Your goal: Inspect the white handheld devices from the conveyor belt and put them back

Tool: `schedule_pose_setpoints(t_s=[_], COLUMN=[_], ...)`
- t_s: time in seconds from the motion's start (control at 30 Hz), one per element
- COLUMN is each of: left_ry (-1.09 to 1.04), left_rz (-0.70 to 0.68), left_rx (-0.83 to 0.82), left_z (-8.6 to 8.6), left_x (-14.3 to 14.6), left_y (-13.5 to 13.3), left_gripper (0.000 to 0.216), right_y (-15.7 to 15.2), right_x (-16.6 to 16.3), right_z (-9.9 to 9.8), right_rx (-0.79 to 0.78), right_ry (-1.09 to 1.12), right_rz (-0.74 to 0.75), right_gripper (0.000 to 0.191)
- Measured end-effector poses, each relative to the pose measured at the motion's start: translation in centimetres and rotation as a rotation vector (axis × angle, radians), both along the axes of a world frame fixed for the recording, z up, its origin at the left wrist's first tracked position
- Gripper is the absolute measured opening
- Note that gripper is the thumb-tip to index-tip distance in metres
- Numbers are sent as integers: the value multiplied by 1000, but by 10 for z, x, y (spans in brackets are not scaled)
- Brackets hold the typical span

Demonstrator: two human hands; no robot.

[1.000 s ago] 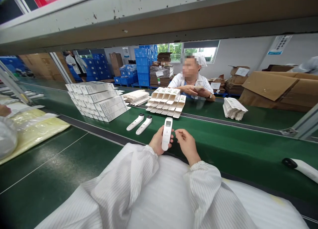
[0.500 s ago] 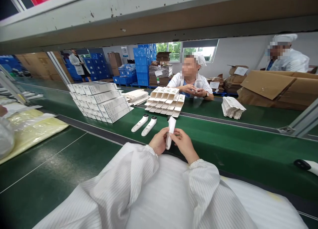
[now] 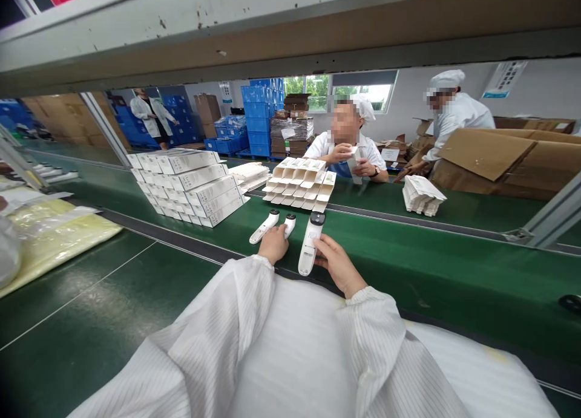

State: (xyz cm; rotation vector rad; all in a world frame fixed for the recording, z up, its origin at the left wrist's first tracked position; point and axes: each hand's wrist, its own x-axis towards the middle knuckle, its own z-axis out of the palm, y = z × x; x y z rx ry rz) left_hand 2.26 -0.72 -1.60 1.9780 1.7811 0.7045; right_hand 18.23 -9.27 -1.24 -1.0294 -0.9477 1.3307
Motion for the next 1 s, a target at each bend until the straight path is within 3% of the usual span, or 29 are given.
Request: schedule_pose_setpoints(t_s=[0.1, 0.27, 0.33, 0.43, 0.57, 0.67, 0.73, 0.8, 0.9, 1.0], left_ry=[-245, -1160, -1405, -1500, -1448, -1411, -1421, -1461, -1432, -1056], left_rz=[-10, -63, -68, -67, -142, -73, -39, -81, -190, -180], left_rx=[-85, -473, -665, -796, -798, -774, -751, -685, -563, -343], left_z=[-1, 11, 15, 19, 21, 20, 17, 13, 9, 8], left_x=[2, 8, 12, 21, 30, 35, 38, 42, 43, 34], left_y=[1, -12, -20, -30, -38, -41, -43, -44, -42, -34], left_gripper=[45, 30, 26, 28, 42, 34, 24, 19, 22, 17], right_y=[-1, 0, 3, 7, 8, 8, 7, 7, 5, 2], right_x=[1, 0, 3, 15, 31, 32, 26, 17, 6, 3], right_z=[1, 5, 5, 1, -7, -9, -8, -6, -3, -1], right_rx=[2, -53, -90, -138, -174, -20, 151, 235, 156, 85], right_ry=[-15, -49, -148, -524, -1194, -1338, -1215, -917, -407, -154], right_rz=[34, -10, -94, -229, -285, -362, -391, -291, -78, -4], right_gripper=[30, 28, 27, 28, 31, 32, 33, 33, 37, 38])
